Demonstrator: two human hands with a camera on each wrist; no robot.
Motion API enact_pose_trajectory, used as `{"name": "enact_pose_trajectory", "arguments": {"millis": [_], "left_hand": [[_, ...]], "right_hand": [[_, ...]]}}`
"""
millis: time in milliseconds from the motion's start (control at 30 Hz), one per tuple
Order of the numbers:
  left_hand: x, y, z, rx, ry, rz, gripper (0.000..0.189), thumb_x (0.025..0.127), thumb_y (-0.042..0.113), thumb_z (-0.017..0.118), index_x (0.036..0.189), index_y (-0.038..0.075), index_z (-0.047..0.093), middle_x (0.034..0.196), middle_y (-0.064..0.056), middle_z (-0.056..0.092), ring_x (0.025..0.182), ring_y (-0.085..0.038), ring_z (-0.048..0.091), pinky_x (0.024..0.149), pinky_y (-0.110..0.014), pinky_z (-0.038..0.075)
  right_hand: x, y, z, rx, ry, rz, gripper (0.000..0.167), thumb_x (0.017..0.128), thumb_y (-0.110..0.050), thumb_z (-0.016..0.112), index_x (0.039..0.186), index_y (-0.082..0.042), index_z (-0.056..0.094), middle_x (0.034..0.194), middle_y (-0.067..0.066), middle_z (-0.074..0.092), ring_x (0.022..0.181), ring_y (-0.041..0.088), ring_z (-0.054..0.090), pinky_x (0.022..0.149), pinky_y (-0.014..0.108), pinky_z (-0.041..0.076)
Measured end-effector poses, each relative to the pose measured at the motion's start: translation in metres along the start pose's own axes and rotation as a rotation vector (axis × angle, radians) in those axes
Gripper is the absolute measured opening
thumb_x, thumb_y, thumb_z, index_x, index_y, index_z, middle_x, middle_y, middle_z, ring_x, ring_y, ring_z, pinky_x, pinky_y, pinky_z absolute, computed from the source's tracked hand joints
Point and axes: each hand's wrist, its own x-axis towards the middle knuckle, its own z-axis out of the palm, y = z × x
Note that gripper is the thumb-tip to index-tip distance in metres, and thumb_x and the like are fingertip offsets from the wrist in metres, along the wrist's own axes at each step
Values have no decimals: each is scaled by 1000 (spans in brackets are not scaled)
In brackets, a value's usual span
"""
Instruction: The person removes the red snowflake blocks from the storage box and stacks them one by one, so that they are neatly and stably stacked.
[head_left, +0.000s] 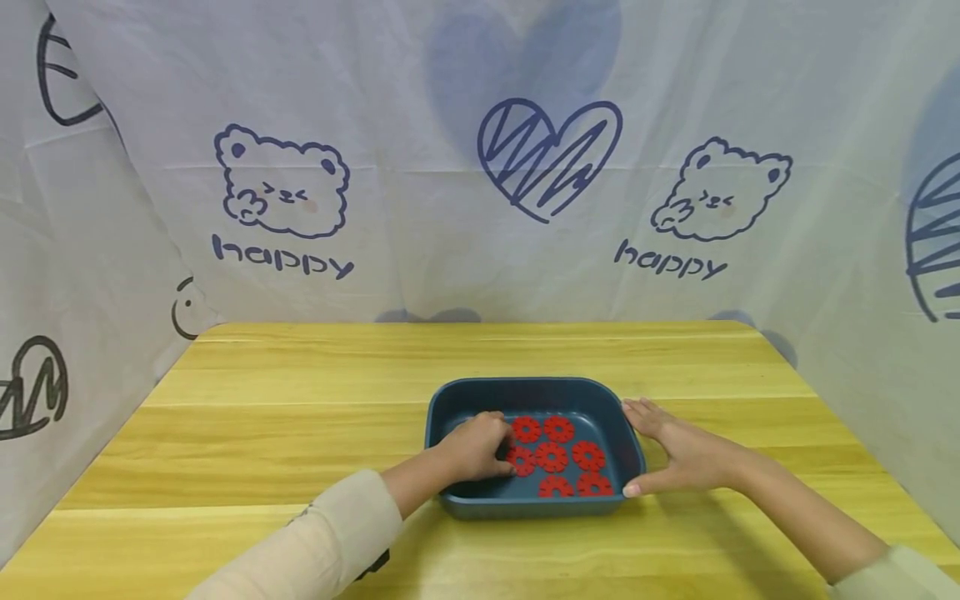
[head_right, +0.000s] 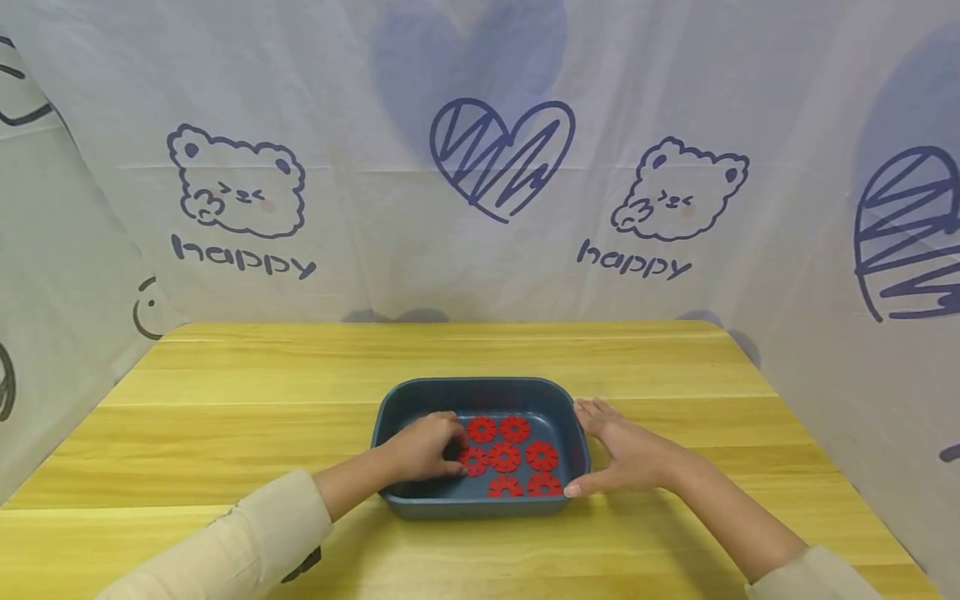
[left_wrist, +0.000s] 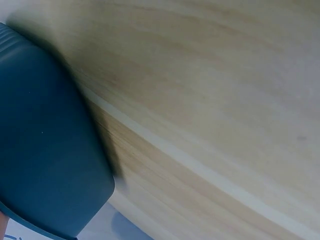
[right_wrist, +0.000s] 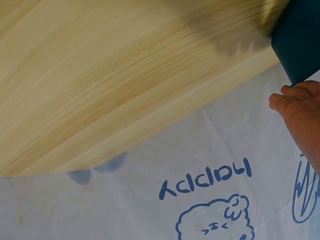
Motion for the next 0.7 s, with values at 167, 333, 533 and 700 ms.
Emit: {"name": "enact_pose_trajectory", "arguments": {"millis": [167, 333, 533, 700], "left_hand": [[1, -1, -1, -1, 12, 22, 24, 77, 23, 76, 87, 3, 68, 81, -4, 56, 71, -12, 49, 59, -22, 42], [-2, -4, -1, 12, 11, 52, 23, 78, 23, 74, 88, 3, 68, 81, -4, 56, 72, -12, 50, 60, -21, 42], [-6, -9, -7, 21, 48, 73, 25, 78, 24, 75, 89, 3, 69, 84, -5, 58, 75, -15, 53, 62, -23, 45], [-9, -10, -13, 8, 59, 71, 26, 78, 24, 74, 92, 2, 69, 88, -6, 59, 80, -18, 56, 67, -26, 48]], "right_hand": [[0, 0, -1, 0, 6, -9, 110, 71, -55, 72, 141, 13, 22, 148, 32, 17, 135, 53, 11, 104, 66, 21], [0, -2, -2, 14, 0, -13, 110, 71, -54, 72, 141, 13, 22, 148, 33, 17, 135, 53, 12, 104, 67, 21], [0, -2, -3, 3, -1, -23, 109, 71, -54, 72, 141, 13, 22, 148, 33, 18, 135, 53, 13, 104, 66, 22], [0, -2, -4, 9, -6, -14, 109, 71, -54, 72, 141, 13, 21, 148, 33, 17, 135, 53, 12, 104, 66, 22]]}}
